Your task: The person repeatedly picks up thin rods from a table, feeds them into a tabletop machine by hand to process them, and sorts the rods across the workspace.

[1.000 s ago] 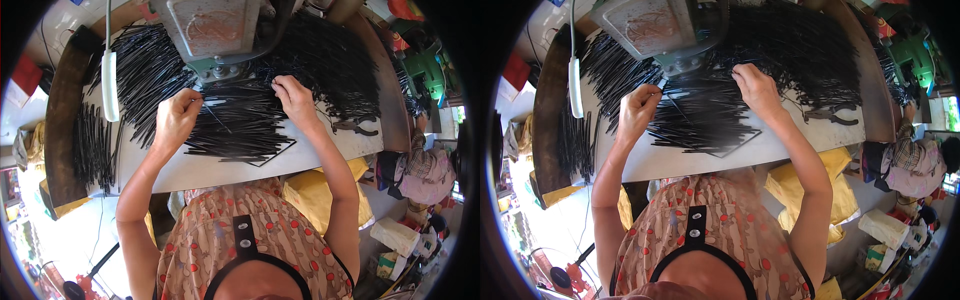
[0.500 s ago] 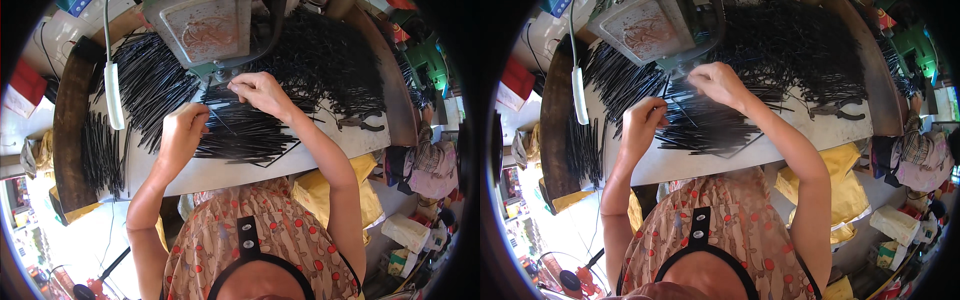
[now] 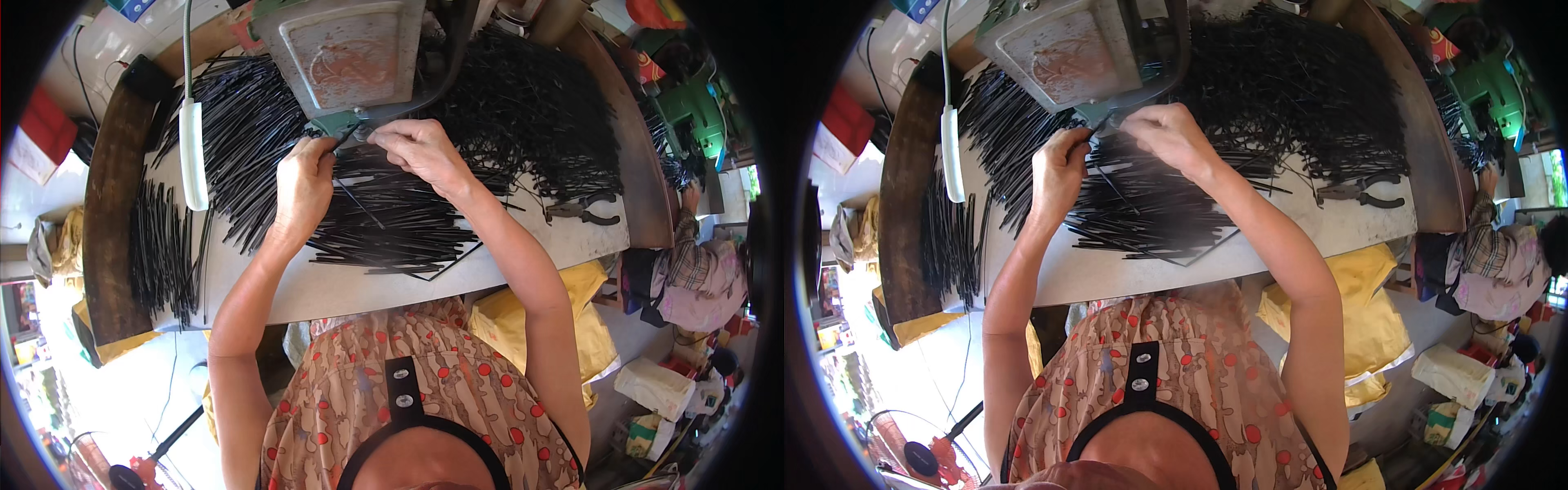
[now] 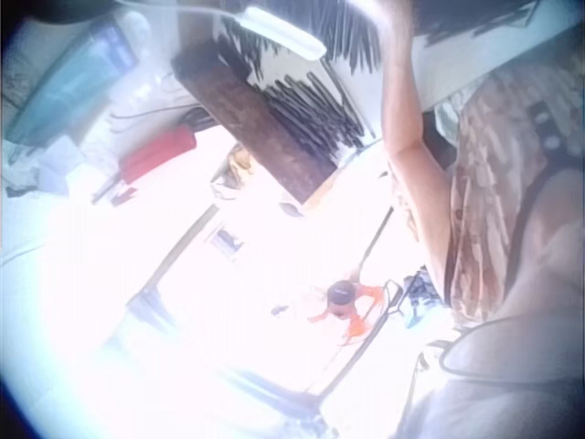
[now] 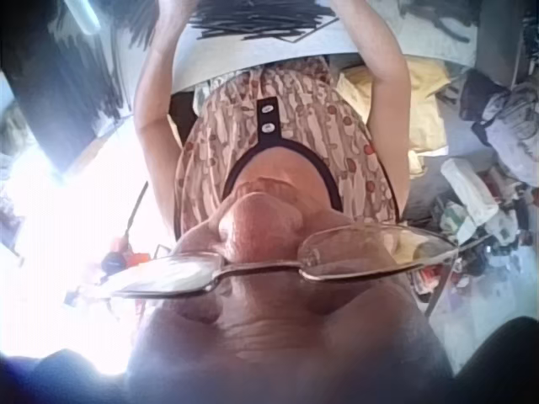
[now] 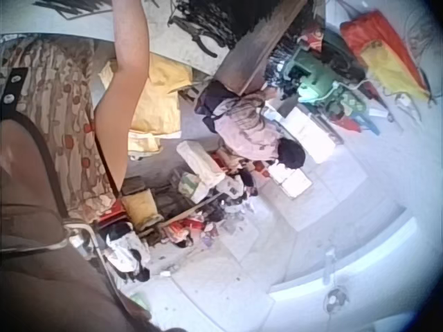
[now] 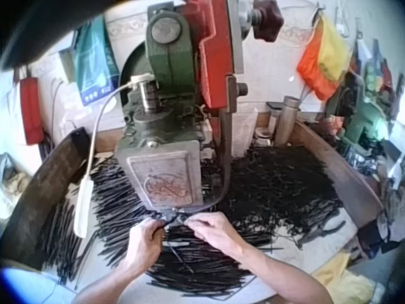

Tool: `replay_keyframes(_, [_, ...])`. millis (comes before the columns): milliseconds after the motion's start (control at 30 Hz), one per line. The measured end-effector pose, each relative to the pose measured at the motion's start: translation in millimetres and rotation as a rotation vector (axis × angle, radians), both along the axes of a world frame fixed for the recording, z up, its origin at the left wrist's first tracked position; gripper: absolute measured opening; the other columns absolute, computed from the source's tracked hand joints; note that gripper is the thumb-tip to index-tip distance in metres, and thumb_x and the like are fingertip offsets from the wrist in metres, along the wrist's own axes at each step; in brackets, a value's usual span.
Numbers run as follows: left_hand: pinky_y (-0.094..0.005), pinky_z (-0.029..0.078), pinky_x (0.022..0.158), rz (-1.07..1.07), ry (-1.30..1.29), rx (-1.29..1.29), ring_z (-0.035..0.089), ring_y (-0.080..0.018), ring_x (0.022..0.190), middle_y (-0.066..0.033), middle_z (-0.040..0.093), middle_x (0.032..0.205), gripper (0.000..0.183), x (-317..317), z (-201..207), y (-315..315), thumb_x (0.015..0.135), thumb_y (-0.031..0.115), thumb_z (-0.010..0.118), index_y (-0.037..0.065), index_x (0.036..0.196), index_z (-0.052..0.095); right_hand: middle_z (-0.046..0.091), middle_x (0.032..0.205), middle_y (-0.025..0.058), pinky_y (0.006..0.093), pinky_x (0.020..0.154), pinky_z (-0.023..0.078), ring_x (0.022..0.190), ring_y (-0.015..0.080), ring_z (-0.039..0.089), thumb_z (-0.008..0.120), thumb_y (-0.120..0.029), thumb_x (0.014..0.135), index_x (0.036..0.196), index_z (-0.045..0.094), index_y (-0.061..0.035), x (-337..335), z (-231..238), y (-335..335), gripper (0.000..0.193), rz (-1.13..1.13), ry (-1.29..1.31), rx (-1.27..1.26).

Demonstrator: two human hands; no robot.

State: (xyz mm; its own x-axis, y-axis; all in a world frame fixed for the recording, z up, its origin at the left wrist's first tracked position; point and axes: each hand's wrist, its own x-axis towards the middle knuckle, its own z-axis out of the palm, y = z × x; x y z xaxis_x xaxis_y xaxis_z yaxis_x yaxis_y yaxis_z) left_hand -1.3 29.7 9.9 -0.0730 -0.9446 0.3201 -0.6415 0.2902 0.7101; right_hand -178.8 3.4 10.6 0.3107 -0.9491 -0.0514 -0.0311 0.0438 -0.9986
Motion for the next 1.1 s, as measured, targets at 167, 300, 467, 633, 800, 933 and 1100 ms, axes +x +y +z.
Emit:
replay_keyframes(167, [-0.0359, 0.044, 0.063, -0.003, -0.007, -0.020, 0.056, -0.0319, 0.070, -0.0165, 0.057, 0.077, 0.015, 2, 2, -1, 0.073, -0.004, 0.051, -0.003, 0.086, 0.058, 0.043, 0.057, -0.0022, 0.0176, 0.040, 0.025, 0.049, 0.0030, 0.035, 0.052, -0.008, 0.083, 0.090, 0.059, 0.0085, 0, 2, -2, 0.019, 0.009, -0.023, 0.048])
replay_keyframes(300, [-0.0301, 0.041, 0.055, -0.012, -0.018, -0.037, 0.052, -0.0217, 0.059, -0.0126, 0.055, 0.072, 0.016, 4, -2, -2, 0.074, -0.004, 0.052, -0.003, 0.089, 0.058, 0.044, 0.057, -0.0023, 0.0177, 0.041, 0.026, 0.050, 0.0030, 0.035, 0.053, -0.009, 0.083, 0.091, 0.059, 0.0091, 2, 1, -3, 0.021, 0.012, -0.018, 0.039])
replay_keyframes(467, [-0.0249, 0.039, 0.047, -0.020, -0.028, -0.077, 0.047, -0.0121, 0.047, -0.0089, 0.053, 0.068, 0.017, 3, -3, -4, 0.075, -0.005, 0.052, -0.004, 0.091, 0.058, 0.044, 0.057, -0.0020, 0.0177, 0.041, 0.026, 0.050, 0.0031, 0.035, 0.055, -0.010, 0.082, 0.091, 0.059, 0.0093, 3, 1, -5, 0.022, 0.007, -0.010, 0.040])
replay_keyframes(633, [-0.0258, 0.039, 0.048, -0.042, -0.019, -0.070, 0.047, -0.0139, 0.048, -0.0099, 0.054, 0.069, 0.016, 3, -4, -5, 0.076, -0.003, 0.052, -0.004, 0.091, 0.058, 0.044, 0.057, -0.0018, 0.0180, 0.041, 0.026, 0.049, 0.0032, 0.035, 0.055, -0.009, 0.082, 0.090, 0.059, 0.0101, 4, 1, -5, 0.022, -0.005, -0.001, 0.035])
replay_keyframes(800, [-0.0322, 0.042, 0.054, -0.015, -0.279, -0.213, 0.052, -0.0250, 0.058, -0.0139, 0.056, 0.074, 0.016, -1, 3, 2, 0.076, 0.001, 0.053, -0.002, 0.090, 0.058, 0.044, 0.057, -0.0020, 0.0180, 0.041, 0.025, 0.049, 0.0032, 0.035, 0.055, -0.010, 0.081, 0.089, 0.060, 0.0089, 6, 3, -5, 0.021, -0.008, 0.013, 0.063])
replay_keyframes(933, [-0.0371, 0.044, 0.058, -0.070, -0.080, -0.032, 0.056, -0.0349, 0.066, -0.0183, 0.057, 0.075, 0.016, -13, 15, 14, 0.076, 0.009, 0.056, -0.003, 0.087, 0.057, 0.043, 0.055, -0.0026, 0.0174, 0.041, 0.025, 0.048, 0.0032, 0.035, 0.054, -0.013, 0.082, 0.086, 0.061, 0.0051, 9, 2, -5, 0.020, 0.001, 0.000, 0.129])
replay_keyframes(1100, [-0.0385, 0.043, 0.055, -0.290, 0.059, 0.081, 0.054, -0.0337, 0.063, -0.0161, 0.052, 0.072, 0.015, -23, 16, 39, 0.075, 0.011, 0.058, -0.001, 0.085, 0.056, 0.042, 0.055, -0.0037, 0.0165, 0.040, 0.026, 0.047, 0.0032, 0.035, 0.054, -0.016, 0.083, 0.084, 0.061, 0.0026, 8, 5, -3, 0.020, 0.055, -0.043, 0.144])
